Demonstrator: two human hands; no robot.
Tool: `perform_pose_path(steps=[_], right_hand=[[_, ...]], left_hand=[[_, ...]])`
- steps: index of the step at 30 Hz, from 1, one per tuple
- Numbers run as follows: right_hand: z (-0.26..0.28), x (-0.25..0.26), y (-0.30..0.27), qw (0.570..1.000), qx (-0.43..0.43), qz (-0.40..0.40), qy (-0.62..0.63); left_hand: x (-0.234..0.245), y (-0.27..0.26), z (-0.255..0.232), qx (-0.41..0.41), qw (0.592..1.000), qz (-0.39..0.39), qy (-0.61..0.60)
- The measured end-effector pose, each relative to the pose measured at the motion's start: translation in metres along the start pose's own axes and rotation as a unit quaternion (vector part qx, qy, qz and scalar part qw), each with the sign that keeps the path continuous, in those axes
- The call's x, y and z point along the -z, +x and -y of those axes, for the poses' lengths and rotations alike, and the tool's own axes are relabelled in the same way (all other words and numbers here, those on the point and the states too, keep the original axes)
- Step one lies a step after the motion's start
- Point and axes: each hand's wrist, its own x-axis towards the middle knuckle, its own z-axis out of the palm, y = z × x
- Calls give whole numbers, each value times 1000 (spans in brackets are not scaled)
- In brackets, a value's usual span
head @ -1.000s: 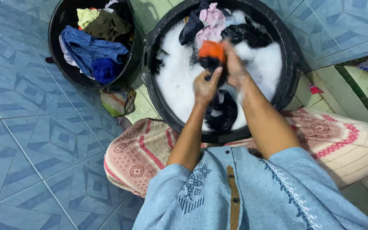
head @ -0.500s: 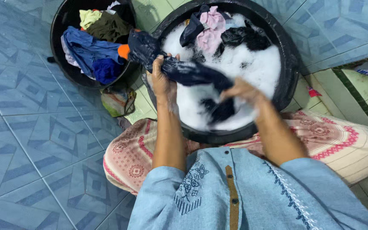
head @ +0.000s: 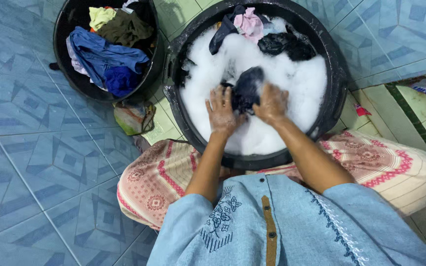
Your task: The person washes clothes in a basin with soapy water by hand, scrubbing individual garments and wringing them out.
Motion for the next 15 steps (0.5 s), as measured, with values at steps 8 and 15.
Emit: perform_pose_path(steps=[8, 15], right_hand=[[-10, -86, 7, 964, -76, 254, -25], [-31, -95, 36, 954, -97, 285, -12]], left_hand=[[-99, 25, 12, 9, 941, 324, 95], [-168, 66, 24, 8, 912, 410, 19]])
